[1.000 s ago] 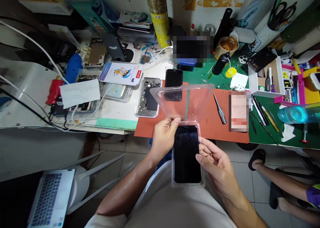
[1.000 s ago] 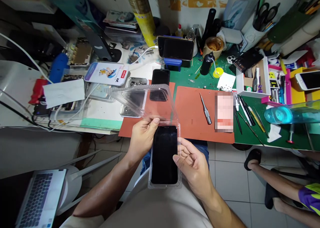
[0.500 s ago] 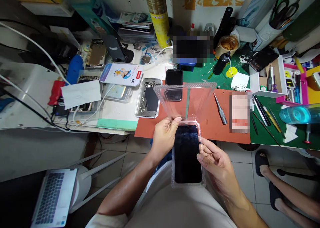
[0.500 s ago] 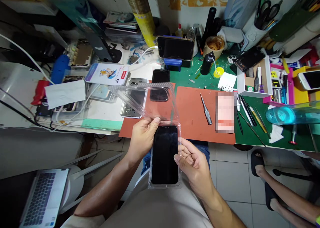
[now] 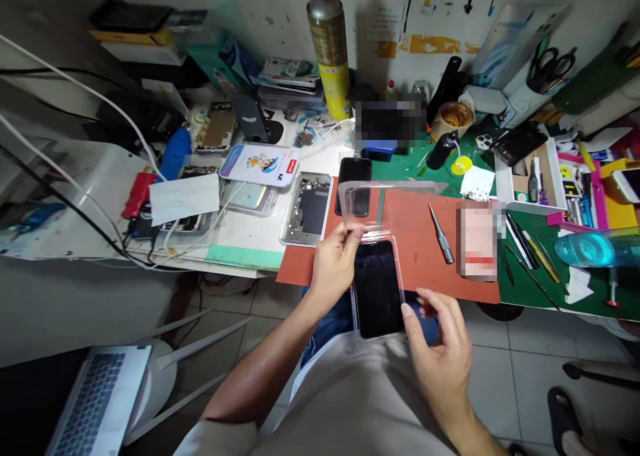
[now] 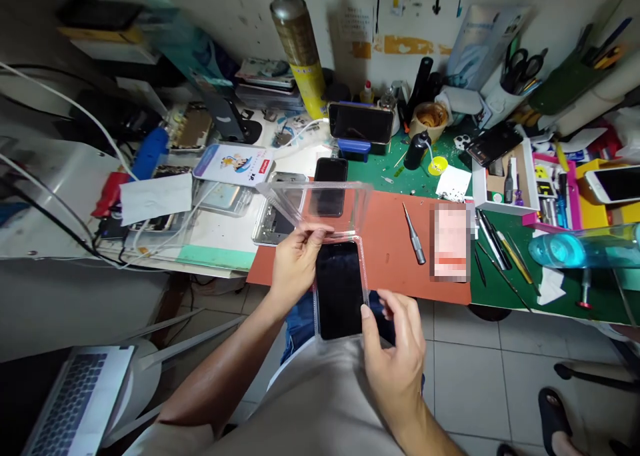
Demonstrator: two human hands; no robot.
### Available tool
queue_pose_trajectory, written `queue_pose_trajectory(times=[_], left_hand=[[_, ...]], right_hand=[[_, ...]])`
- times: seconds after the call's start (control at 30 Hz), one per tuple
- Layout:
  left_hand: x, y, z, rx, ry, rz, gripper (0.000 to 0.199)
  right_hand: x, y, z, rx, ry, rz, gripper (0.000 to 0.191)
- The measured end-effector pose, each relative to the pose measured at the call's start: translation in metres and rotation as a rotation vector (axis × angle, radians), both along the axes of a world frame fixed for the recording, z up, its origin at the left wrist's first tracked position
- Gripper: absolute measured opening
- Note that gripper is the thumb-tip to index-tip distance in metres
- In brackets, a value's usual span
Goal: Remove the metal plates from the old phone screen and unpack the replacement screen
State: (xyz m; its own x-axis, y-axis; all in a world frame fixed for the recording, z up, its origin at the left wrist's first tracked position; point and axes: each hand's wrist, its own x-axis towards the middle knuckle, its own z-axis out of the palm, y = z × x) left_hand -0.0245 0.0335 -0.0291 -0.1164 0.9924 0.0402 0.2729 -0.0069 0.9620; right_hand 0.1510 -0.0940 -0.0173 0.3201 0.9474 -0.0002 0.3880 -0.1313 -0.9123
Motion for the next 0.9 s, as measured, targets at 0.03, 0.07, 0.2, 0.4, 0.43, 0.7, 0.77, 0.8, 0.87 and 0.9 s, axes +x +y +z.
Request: queue_pose_trajectory(times=[0.03,0.07,0.2,0.4,0.43,0.7,0.77,0.8,0.87,0.9], left_hand=[[0.001,0.003,0.0,0.019,0.021,0.029,0.034],[0.002,0.005,0.0,0.04,0.035,0.055,0.034],[0.009,0.009,-0.001,0.106,0.043,0.133,0.034],[0.017,0.008,-0.001,0.155,0.079,0.198,0.032],[0.017,0.008,-0.001,0.165,0.075,0.203,0.031],[0.022,0.007,-0.005,0.19,0.048,0.197,0.032],[0.023,0.007,-0.007,0.179,0.055,0.18,0.032],[0.023,0.007,-0.008,0.173,0.06,0.17,0.032],[0.022,0.009,-0.011,0.161,0.068,0.145,0.031],[0.021,0.01,-0.012,0.156,0.069,0.131,0.031]], right_hand=[[-0.003,0.0,0.0,0.078,-0.156,0.008,0.028],[-0.006,0.001,0.0,0.133,-0.272,0.029,0.028],[-0.016,0.01,-0.003,0.155,-0.501,0.095,0.051],[-0.023,0.017,-0.006,0.073,-0.578,0.061,0.064],[-0.024,0.017,-0.007,0.066,-0.568,0.06,0.064],[-0.014,0.026,-0.009,-0.054,-0.305,-0.012,0.05],[-0.008,0.028,-0.006,-0.082,-0.205,-0.016,0.042],[-0.005,0.029,-0.004,-0.096,-0.14,-0.011,0.04],[0.001,0.03,-0.003,-0.14,0.039,0.01,0.041],[0.005,0.031,-0.003,-0.169,0.147,0.017,0.042]])
